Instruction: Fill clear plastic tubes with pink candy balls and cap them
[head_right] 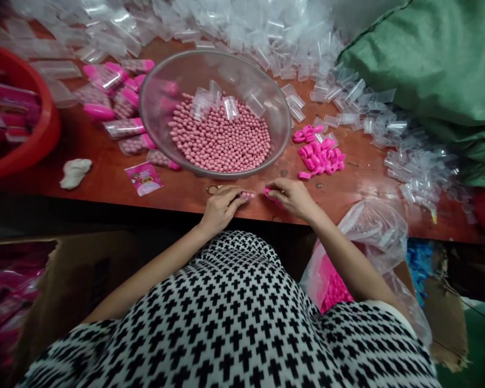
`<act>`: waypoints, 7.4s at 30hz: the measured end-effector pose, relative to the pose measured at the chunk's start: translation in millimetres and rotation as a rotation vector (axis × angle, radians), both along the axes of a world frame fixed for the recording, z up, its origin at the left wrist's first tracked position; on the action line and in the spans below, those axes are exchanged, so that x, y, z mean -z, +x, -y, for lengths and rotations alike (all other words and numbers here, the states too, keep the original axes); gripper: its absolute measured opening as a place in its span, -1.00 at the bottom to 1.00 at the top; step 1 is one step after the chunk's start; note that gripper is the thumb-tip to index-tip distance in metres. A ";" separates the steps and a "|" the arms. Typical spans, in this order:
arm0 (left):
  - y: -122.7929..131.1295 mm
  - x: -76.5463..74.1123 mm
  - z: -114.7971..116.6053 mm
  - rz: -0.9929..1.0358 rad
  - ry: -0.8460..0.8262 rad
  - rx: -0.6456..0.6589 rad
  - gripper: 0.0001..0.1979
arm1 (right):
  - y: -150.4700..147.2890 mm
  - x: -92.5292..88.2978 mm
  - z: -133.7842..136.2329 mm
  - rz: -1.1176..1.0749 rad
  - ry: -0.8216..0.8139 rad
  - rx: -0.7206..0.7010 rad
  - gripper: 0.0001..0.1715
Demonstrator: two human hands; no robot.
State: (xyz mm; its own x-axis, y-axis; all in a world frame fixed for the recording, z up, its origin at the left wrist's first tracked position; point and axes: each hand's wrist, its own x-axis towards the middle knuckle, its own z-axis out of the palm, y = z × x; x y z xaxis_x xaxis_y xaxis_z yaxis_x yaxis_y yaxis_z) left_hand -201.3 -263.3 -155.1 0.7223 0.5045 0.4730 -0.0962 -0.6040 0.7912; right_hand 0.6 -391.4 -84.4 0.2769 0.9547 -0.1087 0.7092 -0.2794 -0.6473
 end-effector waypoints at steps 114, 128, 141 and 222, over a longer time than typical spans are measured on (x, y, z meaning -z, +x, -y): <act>-48.9 -42.8 -102.6 0.002 0.189 -0.405 -0.65 | 32.7 -27.7 -233.2 1.143 -0.182 -0.677 -0.52; -50.4 -57.3 -106.7 -0.038 0.251 -0.478 -0.60 | -16.9 -16.1 -216.9 -0.496 -0.059 -0.374 -0.70; 3.3 -101.0 -112.8 -0.056 -0.346 -0.080 -0.80 | -13.9 -52.1 -160.3 -0.765 0.155 -0.216 -0.35; 19.3 10.7 -0.4 -0.090 0.180 0.116 -0.79 | -35.3 -13.8 -11.5 0.548 0.045 -0.308 -0.73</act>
